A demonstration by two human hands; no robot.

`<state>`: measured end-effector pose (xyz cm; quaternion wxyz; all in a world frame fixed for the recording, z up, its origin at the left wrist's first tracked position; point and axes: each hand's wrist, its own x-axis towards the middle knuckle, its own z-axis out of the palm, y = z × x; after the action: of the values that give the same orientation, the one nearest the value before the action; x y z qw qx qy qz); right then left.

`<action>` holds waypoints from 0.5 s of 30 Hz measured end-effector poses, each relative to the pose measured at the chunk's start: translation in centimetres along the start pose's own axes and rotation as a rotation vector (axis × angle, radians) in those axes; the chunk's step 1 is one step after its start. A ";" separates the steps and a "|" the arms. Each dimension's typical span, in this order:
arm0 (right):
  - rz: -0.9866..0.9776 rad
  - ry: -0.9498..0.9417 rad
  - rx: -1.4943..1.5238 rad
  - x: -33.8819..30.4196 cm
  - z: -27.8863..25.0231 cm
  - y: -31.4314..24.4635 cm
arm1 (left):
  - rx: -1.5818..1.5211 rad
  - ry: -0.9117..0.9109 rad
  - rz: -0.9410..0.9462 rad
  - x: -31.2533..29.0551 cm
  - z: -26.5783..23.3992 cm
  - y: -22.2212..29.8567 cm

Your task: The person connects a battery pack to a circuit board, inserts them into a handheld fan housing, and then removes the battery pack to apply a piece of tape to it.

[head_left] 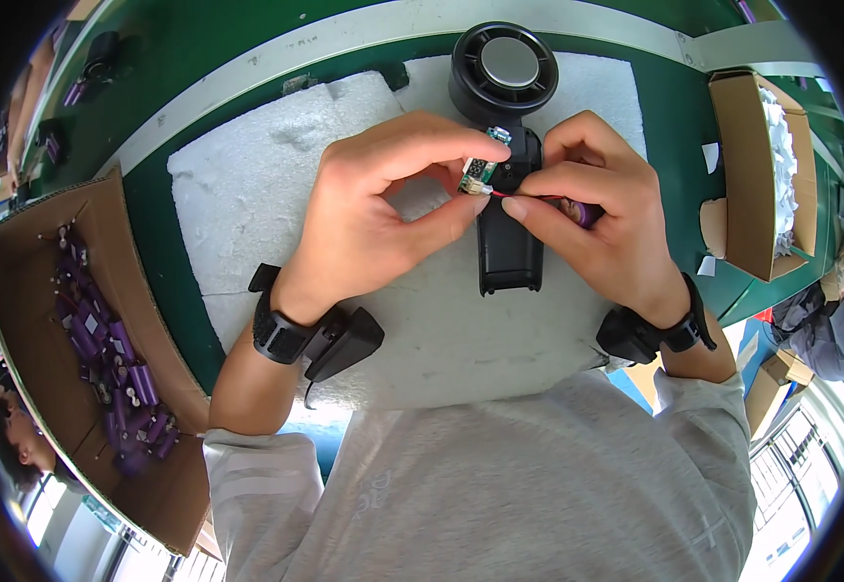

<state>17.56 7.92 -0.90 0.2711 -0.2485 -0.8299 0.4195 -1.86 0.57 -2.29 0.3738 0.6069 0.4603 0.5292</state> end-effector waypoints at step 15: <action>0.075 -0.018 0.029 0.0 -0.4 -0.1 | -0.123 -0.116 -0.101 -0.3 -0.5 0.1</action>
<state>17.78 8.06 -0.63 0.2511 -0.2717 -0.8163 0.4437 -2.31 0.27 -2.22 0.4627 0.5886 0.4345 0.5008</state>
